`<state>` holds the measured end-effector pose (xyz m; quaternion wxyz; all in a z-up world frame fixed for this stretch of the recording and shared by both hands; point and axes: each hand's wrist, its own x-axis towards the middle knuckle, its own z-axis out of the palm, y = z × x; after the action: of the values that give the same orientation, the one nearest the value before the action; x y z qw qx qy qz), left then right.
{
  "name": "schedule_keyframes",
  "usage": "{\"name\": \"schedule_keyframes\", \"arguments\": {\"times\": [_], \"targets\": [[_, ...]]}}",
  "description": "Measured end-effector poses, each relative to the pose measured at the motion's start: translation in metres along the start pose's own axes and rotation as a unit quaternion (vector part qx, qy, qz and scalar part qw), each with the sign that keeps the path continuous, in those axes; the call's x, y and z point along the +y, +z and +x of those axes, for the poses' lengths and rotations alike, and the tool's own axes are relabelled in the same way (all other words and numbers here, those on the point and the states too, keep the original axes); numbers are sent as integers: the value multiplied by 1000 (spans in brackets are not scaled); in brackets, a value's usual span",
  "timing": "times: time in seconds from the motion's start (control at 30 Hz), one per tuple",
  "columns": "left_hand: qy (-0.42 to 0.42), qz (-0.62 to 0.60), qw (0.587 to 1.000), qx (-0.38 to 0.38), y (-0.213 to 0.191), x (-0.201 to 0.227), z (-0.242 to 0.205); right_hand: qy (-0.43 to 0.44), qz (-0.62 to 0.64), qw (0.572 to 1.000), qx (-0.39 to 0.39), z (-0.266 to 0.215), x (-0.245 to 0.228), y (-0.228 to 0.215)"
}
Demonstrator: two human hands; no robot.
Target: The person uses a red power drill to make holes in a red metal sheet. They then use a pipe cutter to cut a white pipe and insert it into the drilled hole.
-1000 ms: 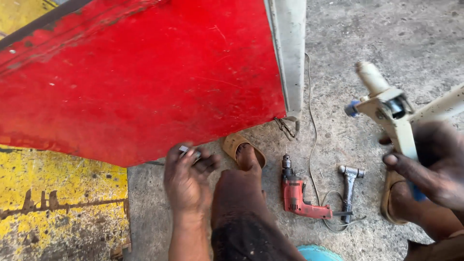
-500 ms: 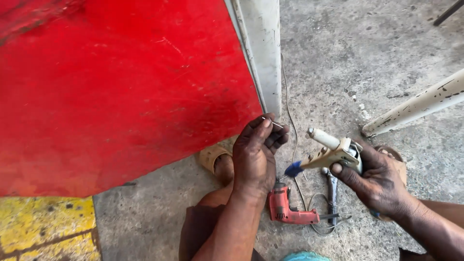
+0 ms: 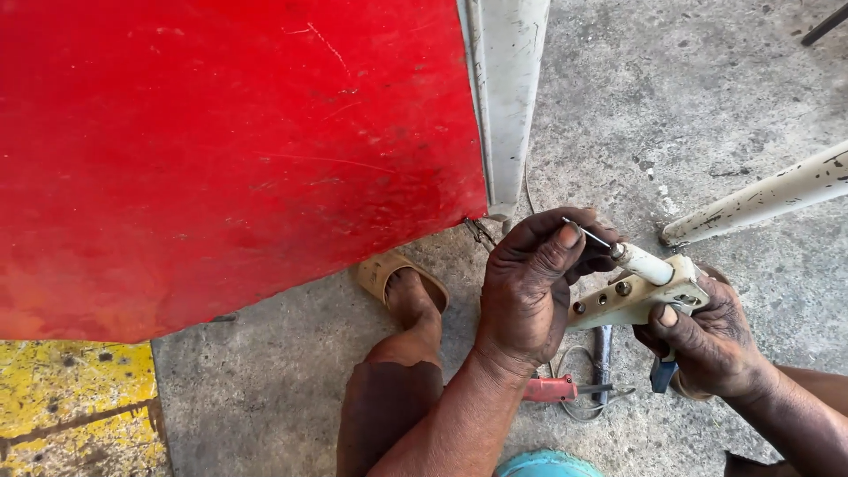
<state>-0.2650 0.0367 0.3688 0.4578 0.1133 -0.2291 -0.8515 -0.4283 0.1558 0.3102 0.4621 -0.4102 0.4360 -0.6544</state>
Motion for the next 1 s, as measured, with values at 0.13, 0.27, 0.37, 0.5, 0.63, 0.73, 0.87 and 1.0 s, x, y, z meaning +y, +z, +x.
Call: {"name": "schedule_keyframes", "arguments": {"times": [0.13,0.27,0.37,0.5,0.63,0.73,0.87,1.0], "targets": [[-5,-6,1000,-4,2,1,-3,6,16,1000,-14,-1,3,-3],[2,-9,1000,-4,6,3,-5,42,77,996,9,-7,9,-8],[-8,-38,999,-23,7,3,-6,4,96,995,-16,1,-1,4],[-10,-53,998,-12,4,0,-8,63,76,995,-19,4,-3,4],[-10,-45,999,2,7,2,-9,78,113,990,-39,14,-22,24],[8,4,1000,-13,4,1,-9,83,182,979,-47,11,-18,20],[28,64,997,-23,10,12,-11,104,230,965,-68,18,-29,28],[37,141,988,-50,15,19,-15,130,244,954,-120,23,-37,36]]}}
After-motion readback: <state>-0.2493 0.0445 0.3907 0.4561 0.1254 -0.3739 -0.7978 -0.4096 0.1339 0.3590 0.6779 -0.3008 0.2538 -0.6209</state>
